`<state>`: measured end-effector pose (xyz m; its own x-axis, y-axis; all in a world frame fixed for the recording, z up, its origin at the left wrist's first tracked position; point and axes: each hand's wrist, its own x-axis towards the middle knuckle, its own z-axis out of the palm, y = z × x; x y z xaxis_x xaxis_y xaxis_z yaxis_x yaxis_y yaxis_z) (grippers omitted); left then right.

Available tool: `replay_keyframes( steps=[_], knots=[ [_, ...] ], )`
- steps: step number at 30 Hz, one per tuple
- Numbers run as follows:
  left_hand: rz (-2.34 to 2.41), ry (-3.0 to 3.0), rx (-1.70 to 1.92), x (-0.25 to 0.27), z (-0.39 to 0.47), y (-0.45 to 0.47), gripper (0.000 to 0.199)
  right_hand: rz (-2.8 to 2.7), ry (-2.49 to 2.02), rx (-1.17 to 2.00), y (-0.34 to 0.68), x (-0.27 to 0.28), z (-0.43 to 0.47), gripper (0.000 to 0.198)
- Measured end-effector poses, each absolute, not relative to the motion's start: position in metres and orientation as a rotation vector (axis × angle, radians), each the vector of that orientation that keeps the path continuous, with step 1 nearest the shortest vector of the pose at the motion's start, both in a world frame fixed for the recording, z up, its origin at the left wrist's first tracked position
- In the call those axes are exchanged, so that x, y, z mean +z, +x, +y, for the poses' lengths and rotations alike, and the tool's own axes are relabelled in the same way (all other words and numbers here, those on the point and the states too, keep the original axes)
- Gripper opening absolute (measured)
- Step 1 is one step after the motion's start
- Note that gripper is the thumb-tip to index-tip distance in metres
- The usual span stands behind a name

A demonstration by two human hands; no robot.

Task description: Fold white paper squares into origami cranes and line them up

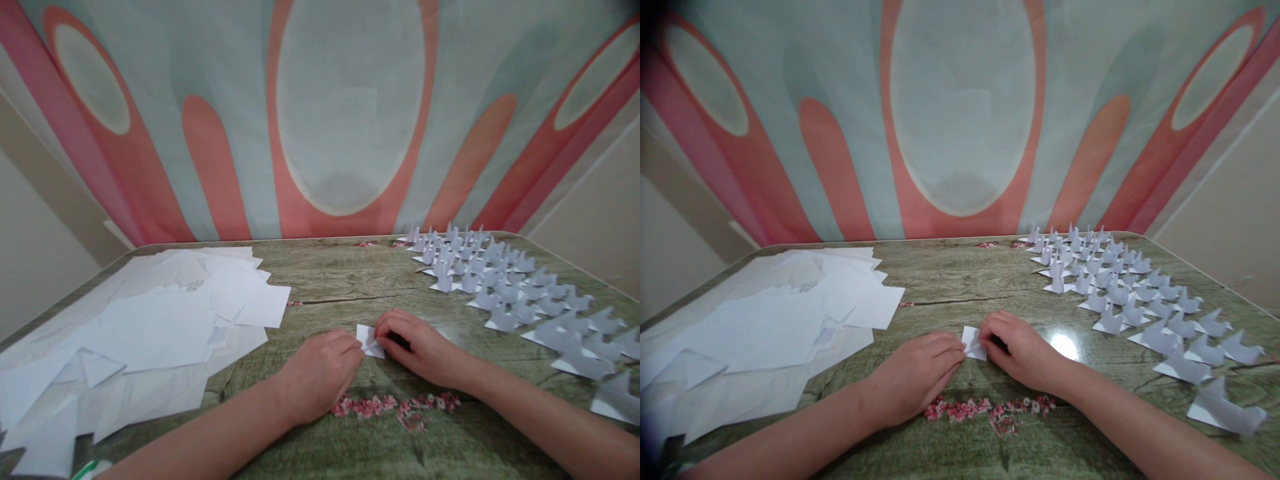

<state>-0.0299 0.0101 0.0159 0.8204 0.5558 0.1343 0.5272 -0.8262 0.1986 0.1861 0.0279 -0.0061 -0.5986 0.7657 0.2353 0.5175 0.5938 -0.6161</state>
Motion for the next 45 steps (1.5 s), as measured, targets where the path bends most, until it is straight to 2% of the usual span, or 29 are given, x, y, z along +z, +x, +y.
replay_keyframes(
  steps=[13, 23, 45],
  knots=[
    [0.829, 2.915, 0.236, 0.0127, 0.0059, -0.0323, 0.038, -2.271, -1.062, 0.731, 0.1831, -0.0103, 0.0305, 0.011],
    [0.888, 2.974, 0.156, 0.0104, 0.0033, -0.0304, 0.043, -2.257, -1.134, 0.688, 0.1795, -0.0094, 0.0308, 0.012],
    [0.922, 2.987, 0.140, 0.0124, 0.0009, -0.0272, 0.041, -2.269, -1.190, 0.596, 0.1762, -0.0113, 0.0301, 0.011]
  ],
)
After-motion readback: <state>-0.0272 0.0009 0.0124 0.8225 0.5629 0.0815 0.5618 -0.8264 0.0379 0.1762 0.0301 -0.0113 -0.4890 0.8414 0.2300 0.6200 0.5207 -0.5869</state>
